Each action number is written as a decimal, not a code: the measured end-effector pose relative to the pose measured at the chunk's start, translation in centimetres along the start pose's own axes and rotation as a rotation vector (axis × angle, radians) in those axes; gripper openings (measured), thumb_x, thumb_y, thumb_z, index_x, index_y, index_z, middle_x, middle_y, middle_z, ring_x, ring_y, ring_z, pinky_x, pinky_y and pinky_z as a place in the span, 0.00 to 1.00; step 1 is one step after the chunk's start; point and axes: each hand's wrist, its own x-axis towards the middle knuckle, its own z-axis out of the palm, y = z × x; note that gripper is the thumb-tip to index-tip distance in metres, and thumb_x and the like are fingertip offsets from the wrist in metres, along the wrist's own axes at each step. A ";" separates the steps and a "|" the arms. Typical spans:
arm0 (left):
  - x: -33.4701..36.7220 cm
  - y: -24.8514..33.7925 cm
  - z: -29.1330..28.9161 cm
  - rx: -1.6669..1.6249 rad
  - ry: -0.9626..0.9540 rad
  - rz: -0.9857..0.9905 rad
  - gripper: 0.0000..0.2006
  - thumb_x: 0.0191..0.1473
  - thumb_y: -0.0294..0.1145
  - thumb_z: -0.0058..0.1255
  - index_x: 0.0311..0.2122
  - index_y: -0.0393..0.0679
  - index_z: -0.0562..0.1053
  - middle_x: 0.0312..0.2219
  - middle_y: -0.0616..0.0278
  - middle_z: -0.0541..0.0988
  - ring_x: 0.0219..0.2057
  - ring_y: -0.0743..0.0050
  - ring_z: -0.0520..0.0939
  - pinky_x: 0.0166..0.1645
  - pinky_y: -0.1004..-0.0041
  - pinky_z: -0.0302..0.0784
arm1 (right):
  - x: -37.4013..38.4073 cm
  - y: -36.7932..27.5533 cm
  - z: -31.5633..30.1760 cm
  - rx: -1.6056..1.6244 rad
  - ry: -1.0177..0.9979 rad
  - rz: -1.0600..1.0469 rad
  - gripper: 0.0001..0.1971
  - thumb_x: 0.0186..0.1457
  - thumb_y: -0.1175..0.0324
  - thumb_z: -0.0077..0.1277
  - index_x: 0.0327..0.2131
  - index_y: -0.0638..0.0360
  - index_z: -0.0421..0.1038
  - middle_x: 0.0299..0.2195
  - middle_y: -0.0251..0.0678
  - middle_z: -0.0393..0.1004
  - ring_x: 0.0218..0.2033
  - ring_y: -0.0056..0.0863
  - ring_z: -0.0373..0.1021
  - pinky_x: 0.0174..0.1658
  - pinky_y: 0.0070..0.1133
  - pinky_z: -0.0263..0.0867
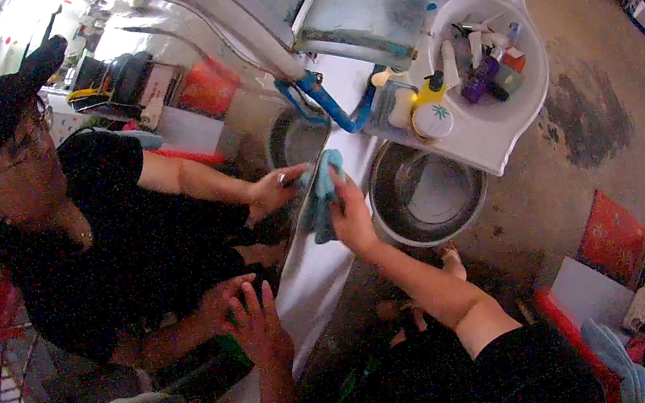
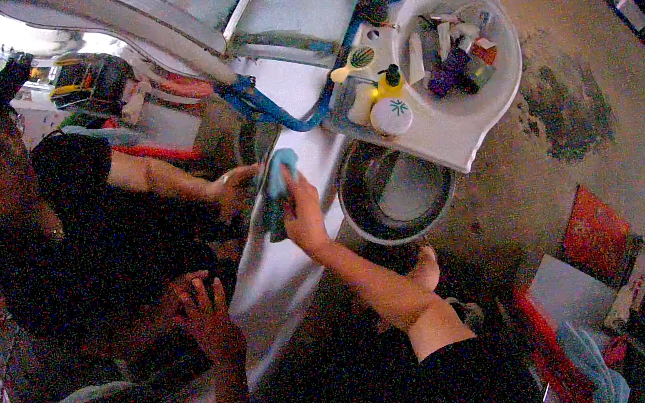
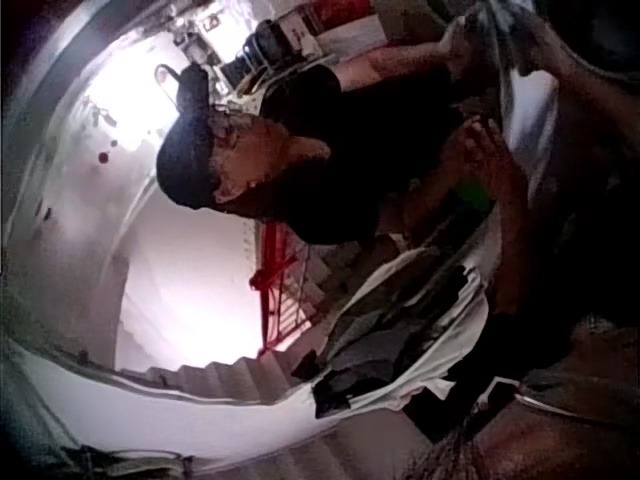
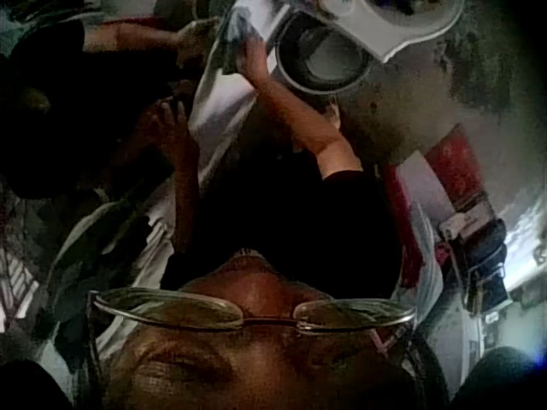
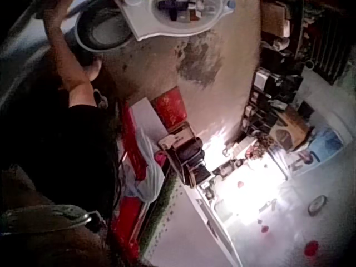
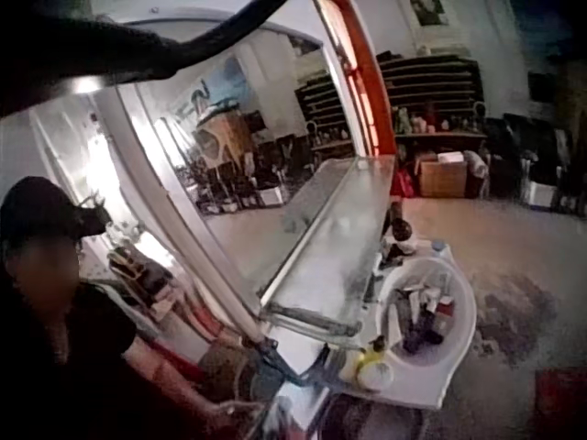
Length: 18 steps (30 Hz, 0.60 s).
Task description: The person wipes the surface of a bathroom sink and mirror with a blue cloth, moving various bottles and containers on the counter to reach the surfaces underneath and behind them.
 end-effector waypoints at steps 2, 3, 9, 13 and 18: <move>0.0 -0.2 -0.2 -0.003 0.079 0.025 0.28 0.55 0.24 0.41 0.62 0.53 0.67 0.67 0.60 0.56 0.69 0.49 0.49 0.68 0.37 0.36 | 0.8 2.0 -0.1 0.390 0.036 0.531 0.31 0.55 0.79 0.48 0.64 0.57 0.57 0.59 0.48 0.63 0.55 0.42 0.64 0.60 0.29 0.58; 0.0 -0.2 -0.4 0.000 0.077 0.024 0.28 0.55 0.24 0.41 0.62 0.53 0.67 0.67 0.60 0.56 0.69 0.49 0.49 0.68 0.37 0.36 | 1.9 2.3 -0.6 0.695 0.186 0.643 0.28 0.59 0.77 0.46 0.64 0.59 0.56 0.57 0.45 0.65 0.53 0.38 0.65 0.59 0.28 0.59; 0.2 0.5 -0.8 -0.038 0.031 0.003 0.28 0.54 0.23 0.40 0.62 0.50 0.67 0.67 0.60 0.57 0.70 0.49 0.47 0.68 0.38 0.33 | 8.5 1.8 -2.8 0.798 0.298 0.459 0.25 0.64 0.74 0.43 0.64 0.57 0.57 0.54 0.39 0.68 0.51 0.31 0.67 0.56 0.25 0.62; 0.0 0.4 -0.5 -0.025 -0.045 -0.008 0.29 0.53 0.23 0.40 0.62 0.50 0.67 0.68 0.59 0.56 0.70 0.48 0.47 0.68 0.38 0.33 | 6.2 -6.0 -0.5 0.297 0.309 0.269 0.34 0.61 0.70 0.47 0.68 0.59 0.45 0.60 0.61 0.55 0.60 0.58 0.55 0.64 0.36 0.49; -1.2 1.4 -0.2 -0.032 -0.105 -0.052 0.27 0.53 0.24 0.42 0.61 0.50 0.68 0.67 0.58 0.57 0.70 0.48 0.47 0.68 0.38 0.33 | 1.9 -12.3 -0.5 0.128 0.305 0.044 0.34 0.58 0.74 0.50 0.67 0.61 0.49 0.60 0.57 0.57 0.61 0.57 0.53 0.65 0.38 0.47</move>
